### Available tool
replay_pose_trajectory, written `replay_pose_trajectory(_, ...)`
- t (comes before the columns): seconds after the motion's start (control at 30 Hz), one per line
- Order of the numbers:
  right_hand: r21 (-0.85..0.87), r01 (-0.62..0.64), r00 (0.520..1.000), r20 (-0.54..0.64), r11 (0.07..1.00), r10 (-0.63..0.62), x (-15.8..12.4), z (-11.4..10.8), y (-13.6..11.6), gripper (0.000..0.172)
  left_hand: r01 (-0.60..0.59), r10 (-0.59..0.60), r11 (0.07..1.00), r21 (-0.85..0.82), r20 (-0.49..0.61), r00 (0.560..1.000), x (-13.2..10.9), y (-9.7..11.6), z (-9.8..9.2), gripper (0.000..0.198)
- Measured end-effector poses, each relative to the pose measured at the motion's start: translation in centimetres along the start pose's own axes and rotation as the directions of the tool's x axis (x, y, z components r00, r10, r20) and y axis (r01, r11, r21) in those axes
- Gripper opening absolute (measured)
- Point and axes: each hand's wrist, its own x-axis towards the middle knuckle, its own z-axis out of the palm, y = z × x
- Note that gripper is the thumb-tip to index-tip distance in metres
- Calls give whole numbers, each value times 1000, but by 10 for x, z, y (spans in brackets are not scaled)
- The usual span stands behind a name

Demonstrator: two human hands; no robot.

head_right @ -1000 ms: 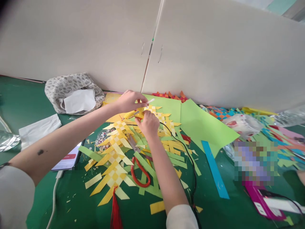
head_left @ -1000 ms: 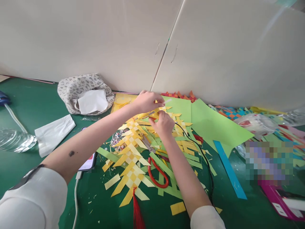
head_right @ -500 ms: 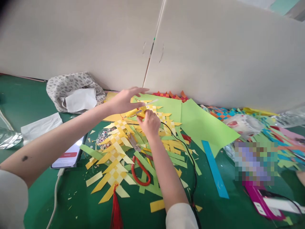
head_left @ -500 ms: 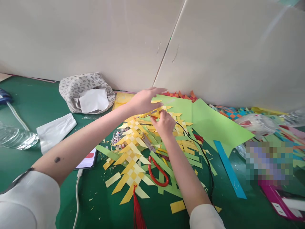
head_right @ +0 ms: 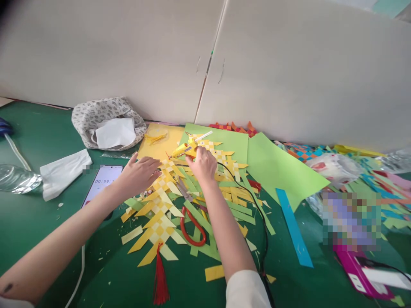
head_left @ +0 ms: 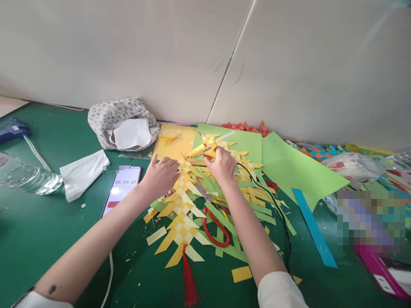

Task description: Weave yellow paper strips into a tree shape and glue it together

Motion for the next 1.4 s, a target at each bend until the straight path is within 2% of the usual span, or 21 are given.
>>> replay_pose_trajectory(0.3,13,10,1000,20,1000,-10,0,1,2,32,2,-2,1000,-11,7,1000,0,10,9,36)
replay_pose_trajectory(0.43,-1,-3,1000,-17,1000,3,0,1,3,31,-4,5,1000,-11,9,1000,1,10,13,36)
replay_pose_trajectory(1.4,58,70,994,79,996,-74,3,-2,-4,31,-13,13,1000,-17,43,999,3,10,9,33)
